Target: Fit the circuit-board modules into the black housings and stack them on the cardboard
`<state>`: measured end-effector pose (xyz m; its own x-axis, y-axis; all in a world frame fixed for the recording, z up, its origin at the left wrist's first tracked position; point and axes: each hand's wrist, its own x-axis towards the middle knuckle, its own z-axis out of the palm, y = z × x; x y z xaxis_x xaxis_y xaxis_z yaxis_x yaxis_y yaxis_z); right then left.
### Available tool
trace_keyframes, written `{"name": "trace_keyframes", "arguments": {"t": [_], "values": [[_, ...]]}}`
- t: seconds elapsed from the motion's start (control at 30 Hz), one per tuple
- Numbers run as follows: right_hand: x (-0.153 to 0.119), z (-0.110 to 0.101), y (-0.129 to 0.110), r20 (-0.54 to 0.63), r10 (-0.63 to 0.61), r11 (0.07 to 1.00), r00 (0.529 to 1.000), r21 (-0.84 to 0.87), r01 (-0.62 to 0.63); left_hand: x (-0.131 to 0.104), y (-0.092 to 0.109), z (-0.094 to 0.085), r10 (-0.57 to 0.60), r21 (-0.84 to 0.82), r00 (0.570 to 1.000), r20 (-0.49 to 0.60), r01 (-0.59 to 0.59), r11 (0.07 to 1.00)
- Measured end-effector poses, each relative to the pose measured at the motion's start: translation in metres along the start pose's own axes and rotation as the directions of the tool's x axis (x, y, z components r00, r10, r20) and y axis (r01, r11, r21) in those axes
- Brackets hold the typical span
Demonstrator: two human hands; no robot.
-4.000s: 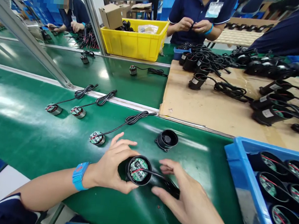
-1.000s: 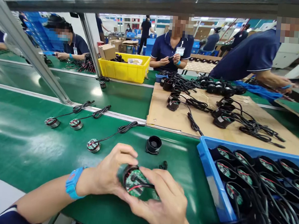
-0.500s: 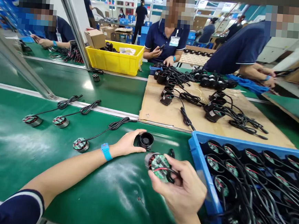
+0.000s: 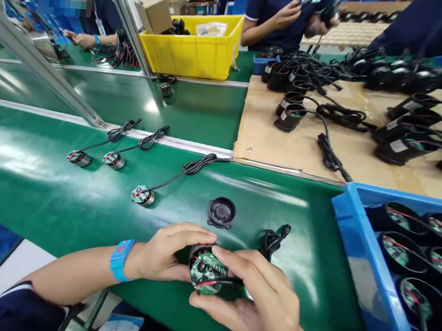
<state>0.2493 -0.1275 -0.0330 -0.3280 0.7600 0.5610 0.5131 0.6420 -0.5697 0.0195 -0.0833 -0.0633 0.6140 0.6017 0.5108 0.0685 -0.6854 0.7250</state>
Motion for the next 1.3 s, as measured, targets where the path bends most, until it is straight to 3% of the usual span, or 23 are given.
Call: {"name": "trace_keyframes", "arguments": {"t": [0.27,0.37,0.47,0.6,0.7,0.8,0.97,1.2,1.3], "values": [[0.000,0.001,-0.002,0.037,0.073,0.997,0.997,0.006,-0.074,0.001,-0.007,-0.003,-0.047,-0.097,0.999,-0.028,0.044,0.994],[0.002,0.007,0.006,0.096,0.115,0.993,0.989,-0.027,-0.113,0.004,-0.012,-0.008,-0.165,-0.149,0.982,0.092,0.177,0.973],[0.001,0.014,0.016,0.196,0.156,0.987,0.968,-0.056,-0.147,0.003,-0.021,-0.010,-0.275,-0.031,0.924,0.267,0.293,0.956],[-0.003,0.016,0.024,0.370,0.220,0.974,0.903,-0.037,-0.222,0.001,-0.031,-0.011,-0.324,0.159,0.870,0.371,0.284,0.946],[-0.005,0.012,0.025,0.437,0.239,0.968,0.867,-0.032,-0.251,0.006,-0.033,-0.018,-0.312,0.098,0.845,0.435,0.299,0.949],[-0.006,0.011,0.024,0.446,0.243,0.968,0.861,-0.052,-0.246,0.013,-0.033,-0.027,-0.293,0.004,0.816,0.499,0.336,0.942],[-0.006,0.011,0.023,0.436,0.232,0.972,0.870,-0.076,-0.221,0.017,-0.031,-0.030,-0.374,0.027,0.768,0.520,0.422,0.906],[-0.009,0.015,0.022,0.437,0.228,0.973,0.870,-0.133,-0.189,0.017,-0.029,-0.029,-0.382,0.058,0.763,0.521,0.415,0.908],[-0.007,0.024,0.019,0.344,0.219,0.963,0.913,-0.229,-0.144,0.017,-0.029,-0.029,-0.390,0.065,0.762,0.518,0.419,0.906]]}}
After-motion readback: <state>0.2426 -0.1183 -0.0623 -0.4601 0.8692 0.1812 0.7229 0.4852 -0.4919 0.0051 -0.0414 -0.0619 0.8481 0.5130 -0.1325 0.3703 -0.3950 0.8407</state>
